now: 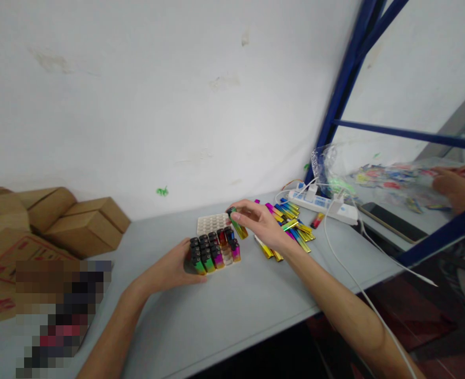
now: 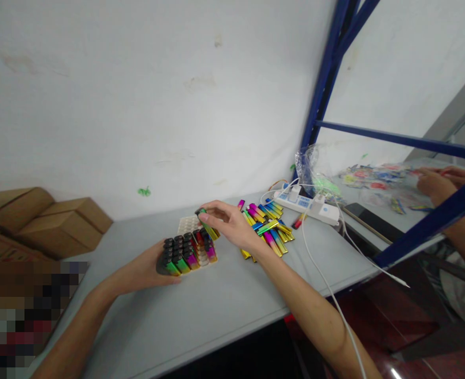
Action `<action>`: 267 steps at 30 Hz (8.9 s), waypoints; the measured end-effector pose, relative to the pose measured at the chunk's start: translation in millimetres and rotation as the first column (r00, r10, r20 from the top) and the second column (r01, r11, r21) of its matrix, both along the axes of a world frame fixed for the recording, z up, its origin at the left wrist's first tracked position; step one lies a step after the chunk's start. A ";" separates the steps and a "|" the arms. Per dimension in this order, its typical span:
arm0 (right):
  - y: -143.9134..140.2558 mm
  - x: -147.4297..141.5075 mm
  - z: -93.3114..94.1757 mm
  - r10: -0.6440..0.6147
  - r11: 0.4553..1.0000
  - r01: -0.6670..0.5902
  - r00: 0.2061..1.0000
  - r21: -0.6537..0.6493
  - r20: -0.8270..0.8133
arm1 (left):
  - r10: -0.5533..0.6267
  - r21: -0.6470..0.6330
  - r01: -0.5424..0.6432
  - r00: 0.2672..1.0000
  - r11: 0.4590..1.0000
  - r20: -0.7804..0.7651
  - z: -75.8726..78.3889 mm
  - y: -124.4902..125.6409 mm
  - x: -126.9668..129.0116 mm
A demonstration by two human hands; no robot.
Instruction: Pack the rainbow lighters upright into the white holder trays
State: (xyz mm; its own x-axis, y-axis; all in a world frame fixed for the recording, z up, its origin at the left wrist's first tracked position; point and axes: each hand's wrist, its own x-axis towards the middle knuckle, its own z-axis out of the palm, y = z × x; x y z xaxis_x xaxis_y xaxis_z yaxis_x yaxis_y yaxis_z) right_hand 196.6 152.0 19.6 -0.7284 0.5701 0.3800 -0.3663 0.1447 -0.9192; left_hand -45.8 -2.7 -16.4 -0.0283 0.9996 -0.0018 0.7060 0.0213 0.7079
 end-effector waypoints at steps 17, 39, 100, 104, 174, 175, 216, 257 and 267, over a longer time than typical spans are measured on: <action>9.0 -7.3 14.7 -0.237 0.734 -0.055 0.913 0.677 0.331 | 0.008 -0.024 -0.008 1.000 1.000 0.014 0.0 -0.2 0.3; 9.0 -17.5 10.4 -0.267 0.616 -0.147 0.885 0.774 0.380 | 0.014 -0.042 -0.013 1.000 0.999 0.015 0.6 0.4 0.5; -7.0 -13.7 -11.7 0.143 0.931 -0.085 0.980 -0.356 0.141 | 0.012 -0.028 -0.013 1.000 1.000 -0.022 2.2 -0.6 1.3; -3.1 -10.0 -3.6 0.196 0.921 -0.180 0.981 -0.345 0.013 | 0.005 -0.024 -0.006 1.000 1.000 -0.012 0.3 -0.3 0.7; -5.6 3.7 -2.0 -0.240 0.641 -0.059 0.932 0.765 0.272 | -0.007 -0.008 0.007 1.000 1.000 -0.024 -4.9 0.9 -3.0; -5.2 4.1 -2.1 -0.244 0.638 -0.054 0.932 0.768 0.269 | -0.005 -0.002 0.004 1.000 1.000 -0.025 -4.5 0.9 -2.7; 3.6 -0.9 -6.8 -0.260 0.638 0.008 0.943 0.770 0.206 | -0.010 -0.024 0.010 1.000 1.000 -0.009 -3.8 0.6 -2.2; 48.7 3.6 -24.3 -0.526 0.727 0.112 0.725 0.677 0.445 | -0.011 0.009 0.011 1.000 1.000 -0.004 0.3 0.4 0.2; 7.5 -4.0 -10.3 0.052 0.991 -0.040 0.994 -0.127 0.095 | -0.011 0.022 0.011 1.000 1.000 -0.010 1.0 0.5 0.7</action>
State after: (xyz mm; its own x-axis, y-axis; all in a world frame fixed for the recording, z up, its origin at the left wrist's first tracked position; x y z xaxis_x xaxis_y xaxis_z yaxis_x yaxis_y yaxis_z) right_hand 192.6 159.4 9.3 -0.7850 0.5736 0.2338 -0.2776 0.0116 -0.9606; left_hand -45.1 -2.2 -15.4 -0.0175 0.9996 0.0204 0.7131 -0.0018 0.7011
